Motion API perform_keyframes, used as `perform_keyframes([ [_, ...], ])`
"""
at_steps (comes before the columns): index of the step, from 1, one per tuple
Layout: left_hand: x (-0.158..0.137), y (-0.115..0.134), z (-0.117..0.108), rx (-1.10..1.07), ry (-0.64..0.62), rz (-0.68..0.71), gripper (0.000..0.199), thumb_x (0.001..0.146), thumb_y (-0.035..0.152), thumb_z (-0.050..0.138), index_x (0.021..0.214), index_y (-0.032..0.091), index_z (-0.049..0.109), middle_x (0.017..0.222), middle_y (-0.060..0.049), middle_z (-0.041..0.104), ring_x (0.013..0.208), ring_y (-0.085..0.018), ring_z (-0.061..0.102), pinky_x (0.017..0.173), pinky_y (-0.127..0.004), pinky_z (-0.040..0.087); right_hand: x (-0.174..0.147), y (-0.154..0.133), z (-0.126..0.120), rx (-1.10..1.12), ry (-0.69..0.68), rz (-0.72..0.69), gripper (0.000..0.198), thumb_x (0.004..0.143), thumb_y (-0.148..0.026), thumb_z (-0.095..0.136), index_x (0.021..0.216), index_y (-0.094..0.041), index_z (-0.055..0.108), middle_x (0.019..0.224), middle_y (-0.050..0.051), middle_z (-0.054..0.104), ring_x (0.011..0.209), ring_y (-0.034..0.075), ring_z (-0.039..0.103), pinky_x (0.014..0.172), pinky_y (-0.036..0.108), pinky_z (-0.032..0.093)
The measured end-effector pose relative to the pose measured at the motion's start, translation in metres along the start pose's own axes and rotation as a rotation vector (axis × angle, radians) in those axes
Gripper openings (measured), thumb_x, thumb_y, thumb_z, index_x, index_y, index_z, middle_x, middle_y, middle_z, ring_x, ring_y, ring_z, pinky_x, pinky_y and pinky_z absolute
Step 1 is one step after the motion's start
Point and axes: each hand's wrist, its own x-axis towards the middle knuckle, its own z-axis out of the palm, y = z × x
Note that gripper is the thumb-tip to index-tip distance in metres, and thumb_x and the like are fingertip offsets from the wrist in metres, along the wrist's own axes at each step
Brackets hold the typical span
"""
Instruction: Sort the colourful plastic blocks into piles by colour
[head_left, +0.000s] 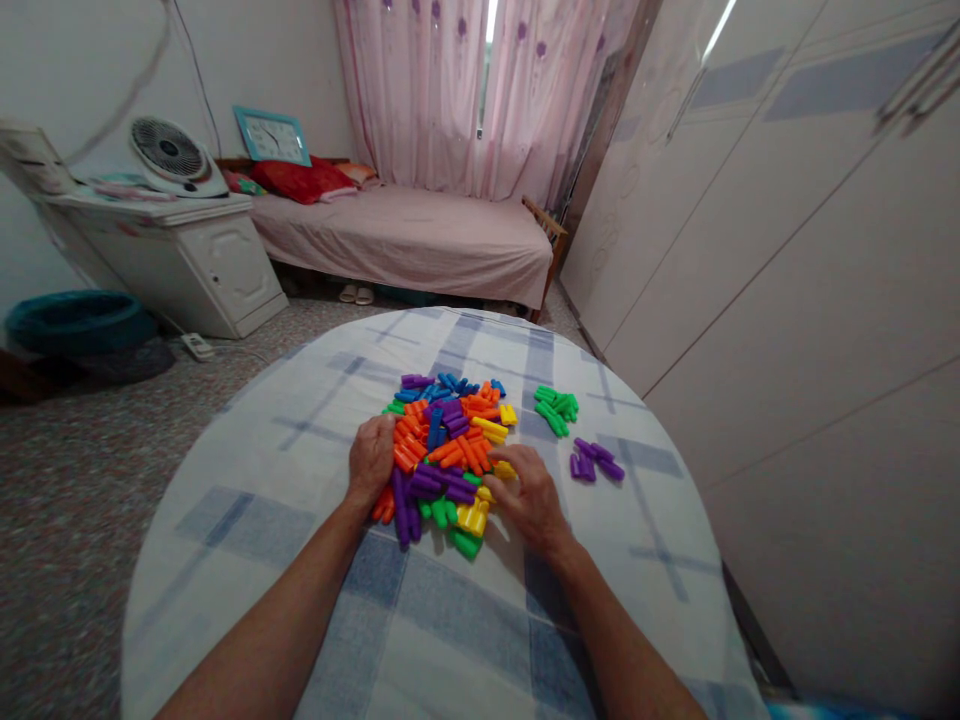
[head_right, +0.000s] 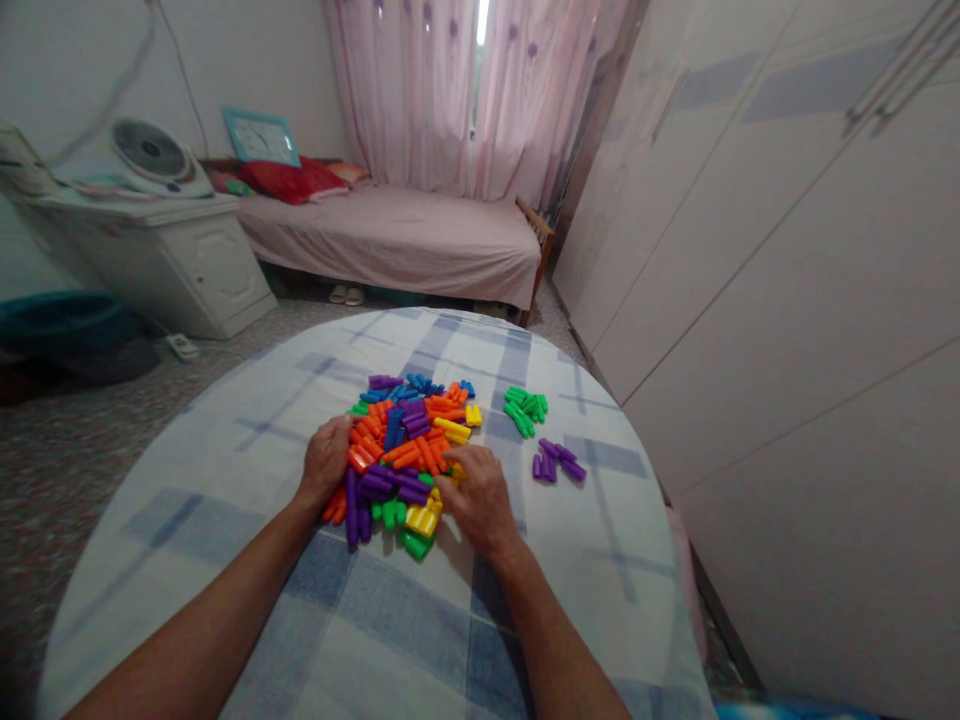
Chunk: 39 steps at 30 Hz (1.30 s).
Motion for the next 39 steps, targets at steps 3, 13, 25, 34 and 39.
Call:
perform_keyframes([
  [3,0.000,0.000,0.000,-0.014,0.004,0.004,0.042,0.089,0.040,0.028,0.088,0.020,0.065,0.093,-0.006,0.067,0.090,-0.019,0.059,0.084,-0.030,0.043,-0.003,-0.014,0.013,-0.072,-0.087,-0.057,0.029,0.077,-0.035,0.066,0.102,-0.023,0.062,0.103,0.006,0.062,0.104,0.024,0.050,0.090,0.038,0.038],
  [13,-0.002,0.004,-0.002,0.009,-0.010,0.028,0.042,0.089,0.040,0.027,0.082,0.019,0.063,0.089,-0.006,0.066,0.087,-0.019,0.057,0.082,-0.029,0.042,-0.006,-0.017,0.017,-0.173,-0.121,-0.095,0.028,0.073,-0.033,0.069,0.099,-0.023,0.063,0.104,0.005,0.058,0.106,0.025,0.047,0.090,0.039,0.035],
  [25,-0.001,0.002,0.000,-0.027,-0.011,0.019,0.041,0.089,0.041,0.030,0.082,0.018,0.064,0.085,-0.004,0.066,0.081,-0.017,0.056,0.078,-0.027,0.042,-0.001,0.003,-0.008,0.049,0.060,-0.050,0.016,0.076,-0.021,0.058,0.092,-0.020,0.057,0.100,0.006,0.059,0.100,0.021,0.051,0.090,0.037,0.040],
  [34,-0.001,0.000,0.001,-0.004,-0.007,0.035,0.039,0.088,0.040,0.032,0.083,0.018,0.064,0.087,-0.005,0.065,0.085,-0.018,0.056,0.081,-0.028,0.042,-0.004,0.074,-0.058,-0.227,0.412,0.291,0.027,0.082,-0.042,0.049,0.085,-0.018,0.061,0.089,0.007,0.062,0.089,0.022,0.054,0.084,0.036,0.041],
  [39,-0.001,0.002,-0.001,0.027,0.001,0.032,0.040,0.088,0.042,0.032,0.081,0.018,0.063,0.085,-0.005,0.065,0.085,-0.019,0.056,0.082,-0.030,0.041,-0.015,0.101,-0.079,-0.422,0.542,0.509,0.036,0.081,-0.047,0.045,0.082,-0.016,0.063,0.090,0.011,0.063,0.090,0.025,0.053,0.085,0.037,0.039],
])
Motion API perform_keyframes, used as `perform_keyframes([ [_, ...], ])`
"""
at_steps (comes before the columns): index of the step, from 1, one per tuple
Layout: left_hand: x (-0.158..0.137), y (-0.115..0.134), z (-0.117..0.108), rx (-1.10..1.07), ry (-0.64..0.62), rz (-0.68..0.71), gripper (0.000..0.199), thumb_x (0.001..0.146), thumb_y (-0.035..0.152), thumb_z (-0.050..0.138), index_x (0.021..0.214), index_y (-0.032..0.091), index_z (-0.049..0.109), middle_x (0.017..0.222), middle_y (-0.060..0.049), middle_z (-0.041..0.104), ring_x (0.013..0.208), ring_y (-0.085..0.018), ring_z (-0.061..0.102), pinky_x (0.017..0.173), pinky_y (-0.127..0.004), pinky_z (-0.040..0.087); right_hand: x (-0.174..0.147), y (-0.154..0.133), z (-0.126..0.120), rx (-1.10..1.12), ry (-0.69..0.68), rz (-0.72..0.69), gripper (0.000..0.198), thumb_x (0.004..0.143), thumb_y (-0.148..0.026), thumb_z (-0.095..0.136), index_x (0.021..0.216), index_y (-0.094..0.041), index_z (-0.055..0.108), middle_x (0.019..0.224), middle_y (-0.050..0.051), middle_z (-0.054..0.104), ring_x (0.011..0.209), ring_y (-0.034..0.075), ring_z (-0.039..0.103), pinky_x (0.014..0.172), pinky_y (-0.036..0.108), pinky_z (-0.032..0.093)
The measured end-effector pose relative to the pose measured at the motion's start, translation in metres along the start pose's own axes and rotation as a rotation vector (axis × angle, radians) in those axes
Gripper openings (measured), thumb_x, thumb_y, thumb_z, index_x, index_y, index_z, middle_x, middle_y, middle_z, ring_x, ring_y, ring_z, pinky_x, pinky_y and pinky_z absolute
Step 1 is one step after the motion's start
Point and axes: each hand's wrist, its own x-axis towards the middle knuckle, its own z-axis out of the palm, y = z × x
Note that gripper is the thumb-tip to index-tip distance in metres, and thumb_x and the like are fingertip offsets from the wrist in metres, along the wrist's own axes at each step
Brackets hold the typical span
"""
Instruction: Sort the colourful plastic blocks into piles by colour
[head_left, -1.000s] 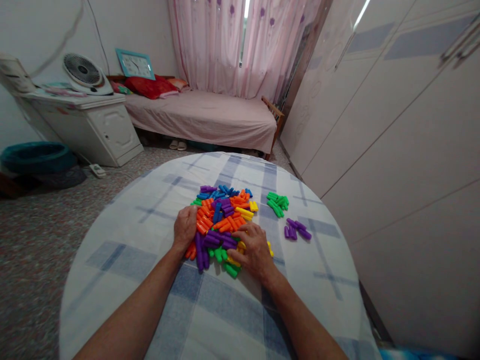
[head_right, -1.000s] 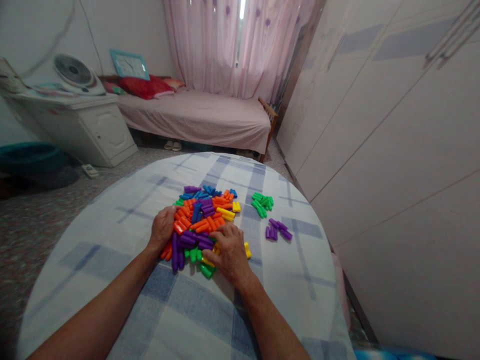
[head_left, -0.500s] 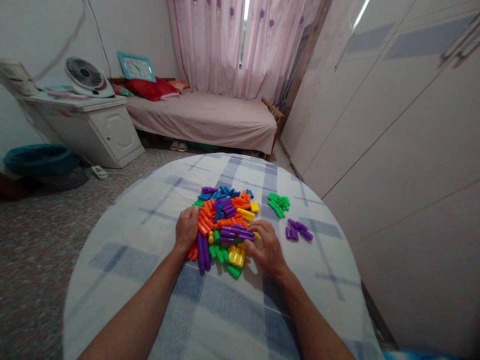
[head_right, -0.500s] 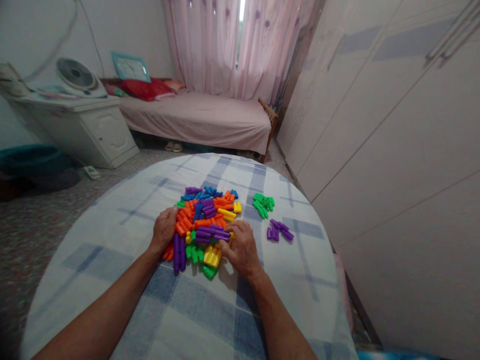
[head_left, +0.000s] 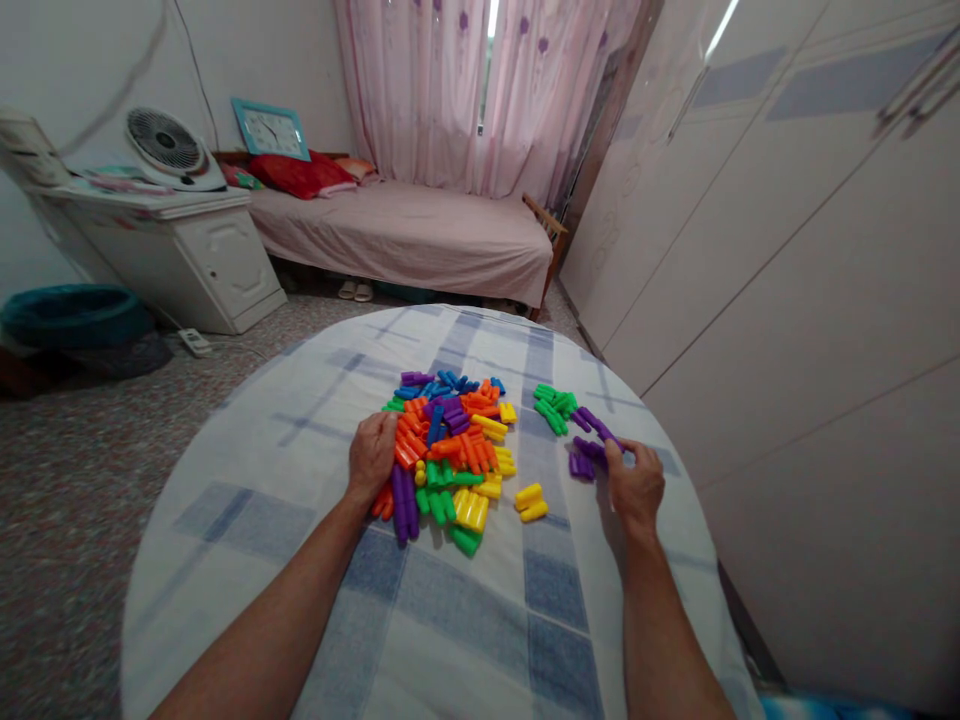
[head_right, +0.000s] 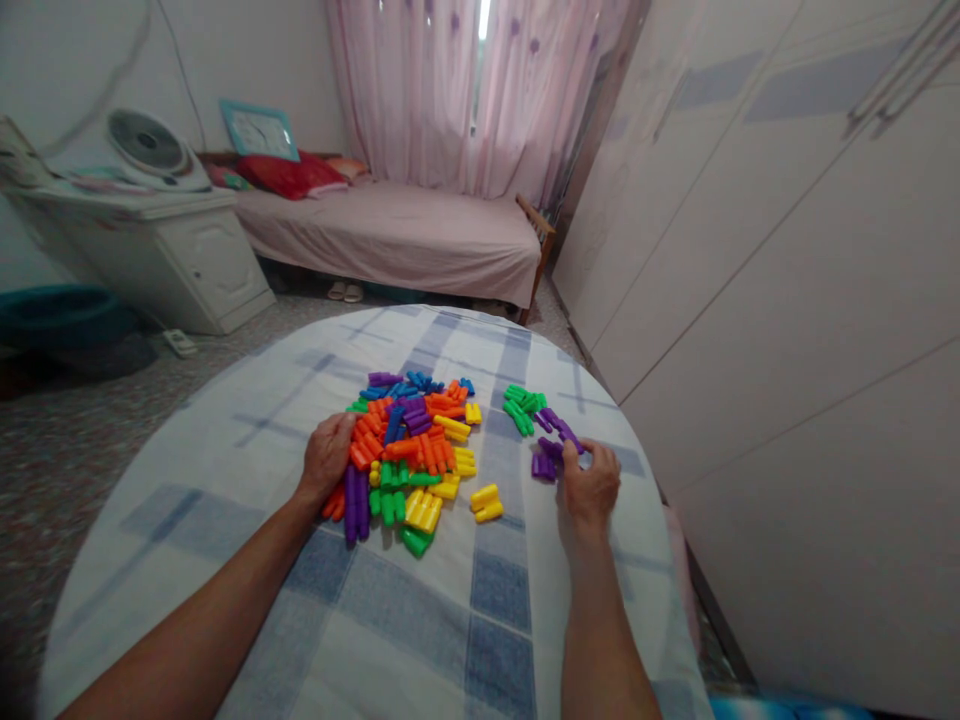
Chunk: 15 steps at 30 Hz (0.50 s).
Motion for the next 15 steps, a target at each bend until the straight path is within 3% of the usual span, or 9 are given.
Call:
perform_keyframes([
  [5,-0.0001,0.0003,-0.0004,0.012,-0.004,-0.003,0.041,0.087,0.043,0.031,0.081,0.018,0.064,0.087,-0.006,0.066,0.086,-0.019,0.056,0.082,-0.030,0.041,0.0009,0.0093,-0.0056,-0.133,-0.079,0.120,0.040,0.082,-0.045,0.044,0.087,-0.012,0.065,0.095,0.016,0.062,0.093,0.028,0.053,0.082,0.039,0.038],
  [9,-0.0002,-0.0005,0.0000,0.016,-0.006,0.000,0.040,0.087,0.042,0.032,0.081,0.018,0.064,0.086,-0.006,0.066,0.085,-0.020,0.056,0.081,-0.031,0.041,-0.0026,0.0090,-0.0047,-0.174,-0.163,0.198,0.042,0.082,-0.048,0.042,0.092,-0.015,0.066,0.097,0.014,0.063,0.093,0.028,0.054,0.082,0.040,0.038],
  [15,0.0002,0.0012,-0.0005,-0.009,-0.012,0.008,0.039,0.087,0.040,0.033,0.082,0.018,0.064,0.085,-0.006,0.066,0.083,-0.019,0.056,0.080,-0.030,0.042,-0.0058,0.0080,0.0018,-0.166,-0.165,0.172,0.044,0.082,-0.046,0.043,0.109,-0.017,0.061,0.108,0.013,0.061,0.099,0.027,0.053,0.084,0.039,0.038],
])
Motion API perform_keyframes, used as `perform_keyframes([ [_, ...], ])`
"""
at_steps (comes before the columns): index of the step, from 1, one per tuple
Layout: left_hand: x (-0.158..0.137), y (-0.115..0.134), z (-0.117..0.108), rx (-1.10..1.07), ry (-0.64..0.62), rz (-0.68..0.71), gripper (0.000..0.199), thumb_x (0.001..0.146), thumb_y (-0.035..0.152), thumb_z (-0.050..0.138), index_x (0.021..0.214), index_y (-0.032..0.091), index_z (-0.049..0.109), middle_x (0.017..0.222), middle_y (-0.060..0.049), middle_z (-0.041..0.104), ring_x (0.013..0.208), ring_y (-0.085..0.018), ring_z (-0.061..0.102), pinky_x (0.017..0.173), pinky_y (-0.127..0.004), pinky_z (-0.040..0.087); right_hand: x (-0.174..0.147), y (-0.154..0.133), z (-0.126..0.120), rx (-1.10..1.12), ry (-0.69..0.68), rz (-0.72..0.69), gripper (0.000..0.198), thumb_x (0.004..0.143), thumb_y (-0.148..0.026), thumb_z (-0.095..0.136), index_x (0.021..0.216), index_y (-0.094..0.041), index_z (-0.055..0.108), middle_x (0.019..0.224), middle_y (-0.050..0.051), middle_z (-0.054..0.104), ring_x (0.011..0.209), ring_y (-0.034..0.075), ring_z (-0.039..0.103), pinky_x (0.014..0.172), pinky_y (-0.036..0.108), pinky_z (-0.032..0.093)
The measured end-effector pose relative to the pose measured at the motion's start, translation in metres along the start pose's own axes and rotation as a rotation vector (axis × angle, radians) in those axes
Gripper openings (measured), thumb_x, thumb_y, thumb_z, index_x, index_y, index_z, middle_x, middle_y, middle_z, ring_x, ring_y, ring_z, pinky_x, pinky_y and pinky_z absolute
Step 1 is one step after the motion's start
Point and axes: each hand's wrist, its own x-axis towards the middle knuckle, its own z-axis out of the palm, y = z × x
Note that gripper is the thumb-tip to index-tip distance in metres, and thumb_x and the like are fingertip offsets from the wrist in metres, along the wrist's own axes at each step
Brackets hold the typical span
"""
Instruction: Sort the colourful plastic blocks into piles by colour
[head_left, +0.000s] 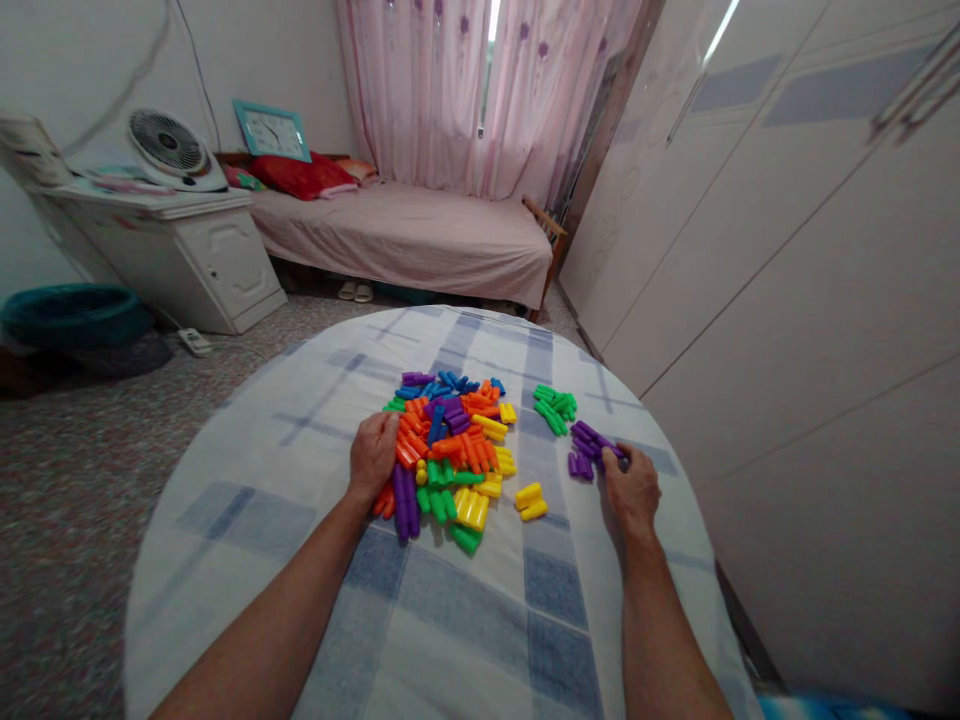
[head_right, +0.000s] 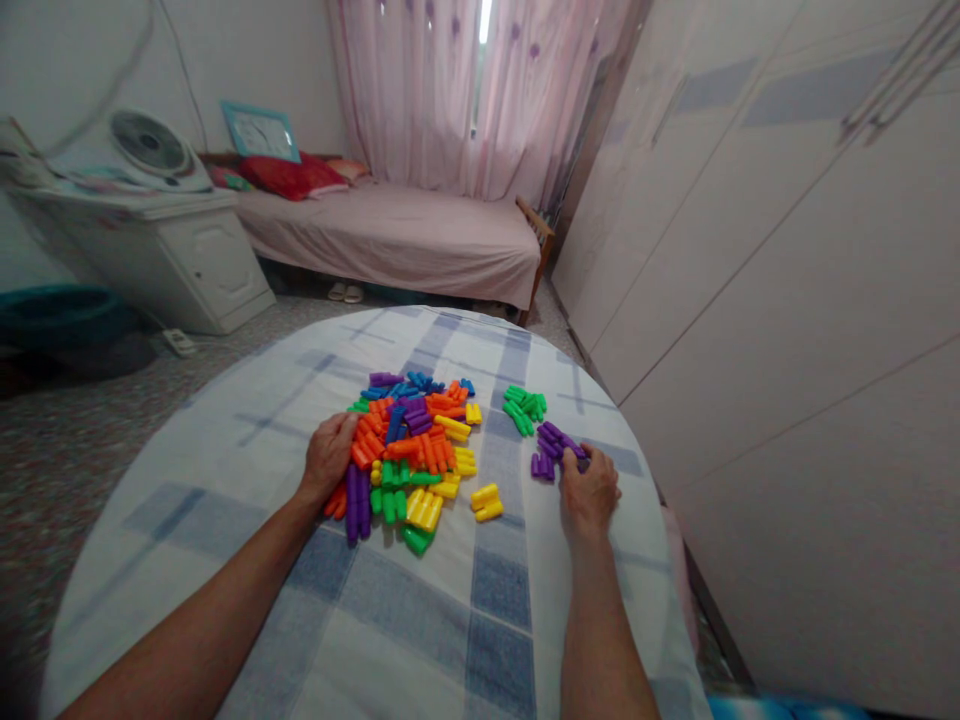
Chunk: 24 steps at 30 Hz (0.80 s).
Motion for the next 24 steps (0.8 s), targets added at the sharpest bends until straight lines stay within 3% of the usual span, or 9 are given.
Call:
perform_keyframes([
  [8,0.001,-0.004,0.002,-0.010,-0.002,-0.003,0.037,0.087,0.040,0.034,0.083,0.019,0.064,0.086,-0.005,0.066,0.084,-0.019,0.057,0.080,-0.029,0.042,-0.002,-0.023,0.000,-0.103,0.105,-0.288,0.041,0.084,-0.041,0.047,0.117,-0.018,0.055,0.119,0.012,0.057,0.113,0.028,0.045,0.090,0.042,0.034],
  [11,0.001,-0.005,0.002,-0.009,-0.011,-0.005,0.037,0.088,0.040,0.034,0.082,0.019,0.064,0.085,-0.004,0.065,0.084,-0.018,0.057,0.081,-0.029,0.042,0.007,-0.037,0.001,-0.200,-0.009,-0.381,0.046,0.082,-0.042,0.051,0.122,-0.019,0.052,0.121,0.011,0.057,0.117,0.028,0.042,0.092,0.043,0.032],
  [16,0.000,-0.003,0.003,-0.003,0.007,-0.011,0.036,0.088,0.040,0.034,0.080,0.019,0.062,0.087,-0.005,0.065,0.086,-0.019,0.057,0.082,-0.030,0.042,0.025,-0.054,0.009,-0.392,-0.263,-0.406,0.049,0.079,-0.043,0.055,0.122,-0.019,0.054,0.114,0.014,0.061,0.114,0.029,0.046,0.091,0.045,0.031],
  [24,0.000,0.001,0.003,0.036,0.002,-0.013,0.035,0.087,0.037,0.033,0.076,0.019,0.061,0.086,-0.006,0.065,0.088,-0.020,0.056,0.084,-0.031,0.041,0.043,-0.066,0.029,-0.444,-0.268,-0.464,0.032,0.083,-0.030,0.052,0.111,-0.020,0.061,0.113,0.012,0.063,0.110,0.027,0.051,0.093,0.045,0.028],
])
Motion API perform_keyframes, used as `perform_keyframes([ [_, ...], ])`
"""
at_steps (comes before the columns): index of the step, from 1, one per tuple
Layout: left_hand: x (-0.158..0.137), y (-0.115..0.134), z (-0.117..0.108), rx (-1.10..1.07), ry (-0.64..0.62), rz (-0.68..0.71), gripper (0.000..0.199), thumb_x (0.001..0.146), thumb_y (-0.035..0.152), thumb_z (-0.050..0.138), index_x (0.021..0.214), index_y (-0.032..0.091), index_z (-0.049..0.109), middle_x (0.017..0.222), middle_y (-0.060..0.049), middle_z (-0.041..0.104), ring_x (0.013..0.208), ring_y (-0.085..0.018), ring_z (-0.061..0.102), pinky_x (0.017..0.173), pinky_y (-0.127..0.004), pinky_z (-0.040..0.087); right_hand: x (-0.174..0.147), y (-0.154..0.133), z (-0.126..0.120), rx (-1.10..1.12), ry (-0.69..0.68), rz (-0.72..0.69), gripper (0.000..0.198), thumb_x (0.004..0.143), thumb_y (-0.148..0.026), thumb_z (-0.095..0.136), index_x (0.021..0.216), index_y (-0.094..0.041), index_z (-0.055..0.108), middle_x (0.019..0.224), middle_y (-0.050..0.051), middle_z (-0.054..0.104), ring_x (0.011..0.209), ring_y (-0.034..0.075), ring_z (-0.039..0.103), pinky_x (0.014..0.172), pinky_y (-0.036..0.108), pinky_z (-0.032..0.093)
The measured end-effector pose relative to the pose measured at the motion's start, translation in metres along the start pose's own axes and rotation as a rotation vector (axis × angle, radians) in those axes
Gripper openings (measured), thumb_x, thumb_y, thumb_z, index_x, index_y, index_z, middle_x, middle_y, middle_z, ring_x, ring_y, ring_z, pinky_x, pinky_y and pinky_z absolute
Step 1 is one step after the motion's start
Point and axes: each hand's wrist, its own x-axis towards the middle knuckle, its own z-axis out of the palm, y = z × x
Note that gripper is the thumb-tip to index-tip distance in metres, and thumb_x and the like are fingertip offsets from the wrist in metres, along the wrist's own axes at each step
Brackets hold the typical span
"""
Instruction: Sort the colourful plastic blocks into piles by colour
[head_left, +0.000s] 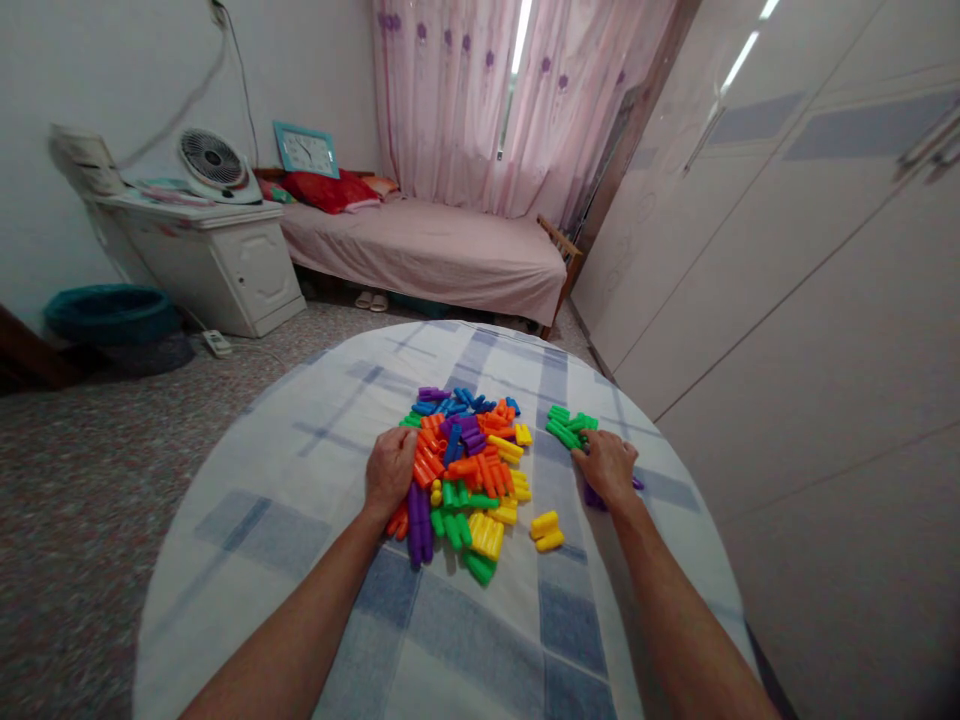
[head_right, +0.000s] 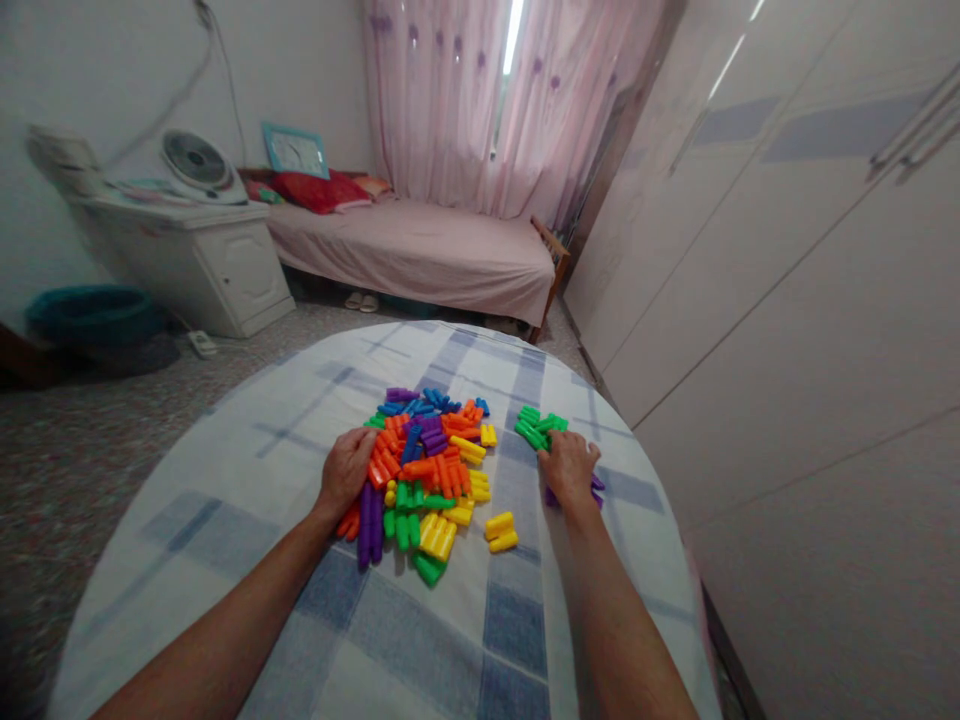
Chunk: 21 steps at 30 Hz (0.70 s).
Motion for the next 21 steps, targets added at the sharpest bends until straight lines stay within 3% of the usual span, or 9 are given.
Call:
perform_keyframes([
  [8,-0.002,0.002,-0.001,-0.008,0.003,0.022,0.036,0.088,0.038,0.032,0.077,0.020,0.061,0.082,-0.005,0.064,0.086,-0.019,0.056,0.081,-0.030,0.042,0.004,-0.011,0.000,0.021,0.035,-0.055,0.034,0.083,-0.032,0.054,0.115,-0.021,0.058,0.114,0.010,0.062,0.108,0.026,0.053,0.089,0.040,0.033],
  [11,-0.001,0.002,-0.001,-0.012,-0.003,0.021,0.035,0.088,0.038,0.033,0.078,0.020,0.061,0.082,-0.004,0.064,0.086,-0.019,0.056,0.080,-0.029,0.042,0.000,-0.009,-0.004,0.002,0.055,0.008,0.047,0.081,-0.039,0.057,0.123,-0.019,0.051,0.121,0.013,0.057,0.109,0.028,0.052,0.086,0.040,0.037],
  [14,-0.001,0.001,-0.001,-0.005,0.004,0.013,0.035,0.088,0.037,0.033,0.078,0.020,0.062,0.084,-0.005,0.064,0.087,-0.020,0.056,0.082,-0.030,0.042,0.003,-0.002,-0.006,-0.020,-0.055,0.112,0.056,0.079,-0.048,0.057,0.125,-0.017,0.048,0.117,0.016,0.058,0.106,0.031,0.056,0.082,0.042,0.040],
  [17,-0.001,0.000,0.000,-0.003,0.003,0.008,0.034,0.088,0.037,0.034,0.079,0.020,0.062,0.086,-0.005,0.065,0.089,-0.020,0.056,0.084,-0.031,0.041,0.012,0.001,-0.006,-0.010,-0.177,0.149,0.048,0.082,-0.047,0.053,0.118,-0.016,0.053,0.109,0.016,0.062,0.101,0.030,0.059,0.080,0.041,0.042],
  [21,-0.001,0.001,0.000,0.011,0.009,0.011,0.034,0.087,0.037,0.034,0.077,0.020,0.062,0.086,-0.005,0.065,0.089,-0.020,0.056,0.084,-0.030,0.041,0.021,-0.004,-0.005,0.025,-0.155,0.064,0.037,0.084,-0.036,0.052,0.114,-0.015,0.056,0.112,0.016,0.061,0.104,0.028,0.058,0.080,0.038,0.042],
])
